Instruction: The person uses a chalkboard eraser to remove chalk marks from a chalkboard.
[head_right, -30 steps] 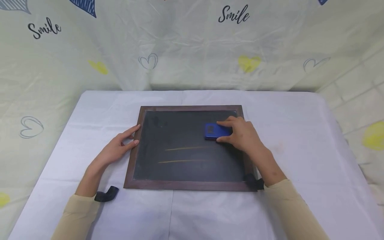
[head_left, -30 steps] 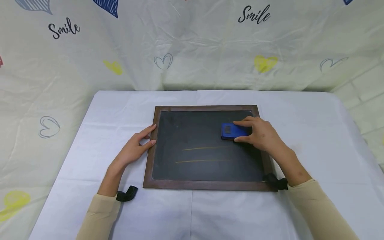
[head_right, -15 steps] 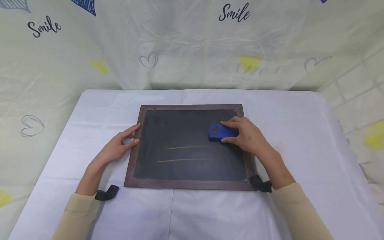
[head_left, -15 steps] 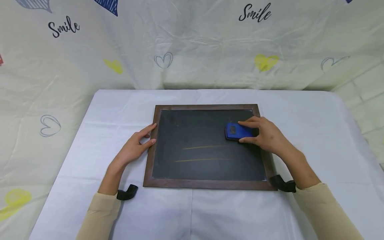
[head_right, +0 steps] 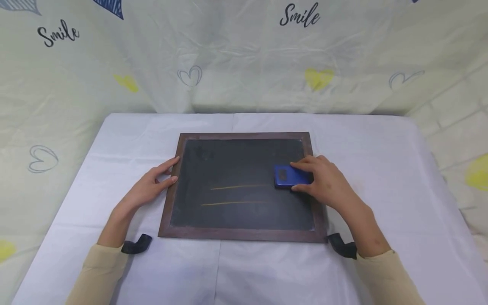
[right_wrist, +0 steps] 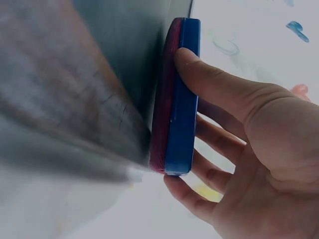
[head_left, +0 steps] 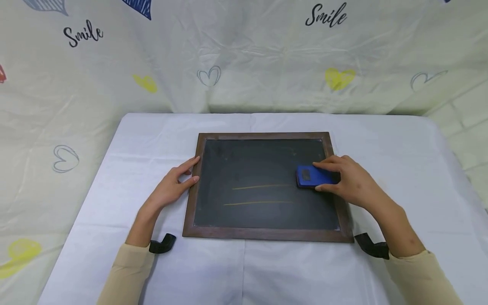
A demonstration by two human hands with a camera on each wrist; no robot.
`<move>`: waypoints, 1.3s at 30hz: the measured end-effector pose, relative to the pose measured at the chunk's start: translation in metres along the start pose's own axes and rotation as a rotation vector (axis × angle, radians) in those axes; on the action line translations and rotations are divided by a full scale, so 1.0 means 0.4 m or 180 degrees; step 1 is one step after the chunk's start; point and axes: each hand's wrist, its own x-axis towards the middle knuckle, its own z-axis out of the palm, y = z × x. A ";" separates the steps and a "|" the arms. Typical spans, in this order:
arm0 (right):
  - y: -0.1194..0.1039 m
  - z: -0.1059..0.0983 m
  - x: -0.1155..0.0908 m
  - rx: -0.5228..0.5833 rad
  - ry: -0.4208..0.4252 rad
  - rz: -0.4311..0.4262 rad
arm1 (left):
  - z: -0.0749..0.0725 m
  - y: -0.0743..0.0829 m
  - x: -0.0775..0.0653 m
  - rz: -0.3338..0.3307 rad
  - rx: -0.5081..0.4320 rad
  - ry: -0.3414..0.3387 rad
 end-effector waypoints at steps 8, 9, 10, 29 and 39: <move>0.005 -0.009 -0.018 -0.0083 -0.0048 -0.0016 | -0.005 0.006 0.010 0.0041 0.0013 0.0030; 0.004 -0.009 -0.019 -0.0096 -0.0051 -0.0017 | -0.005 0.007 0.010 0.0038 0.0015 0.0029; 0.002 -0.010 -0.020 -0.0107 -0.0056 -0.0009 | -0.005 0.007 0.011 0.0042 0.0017 0.0028; -0.038 0.043 -0.003 -0.0044 0.0053 -0.0118 | 0.001 -0.007 -0.002 -0.0012 -0.0034 -0.0018; -0.064 0.060 0.014 -0.0066 0.0158 -0.0243 | 0.003 -0.011 -0.003 -0.0002 -0.0016 0.0030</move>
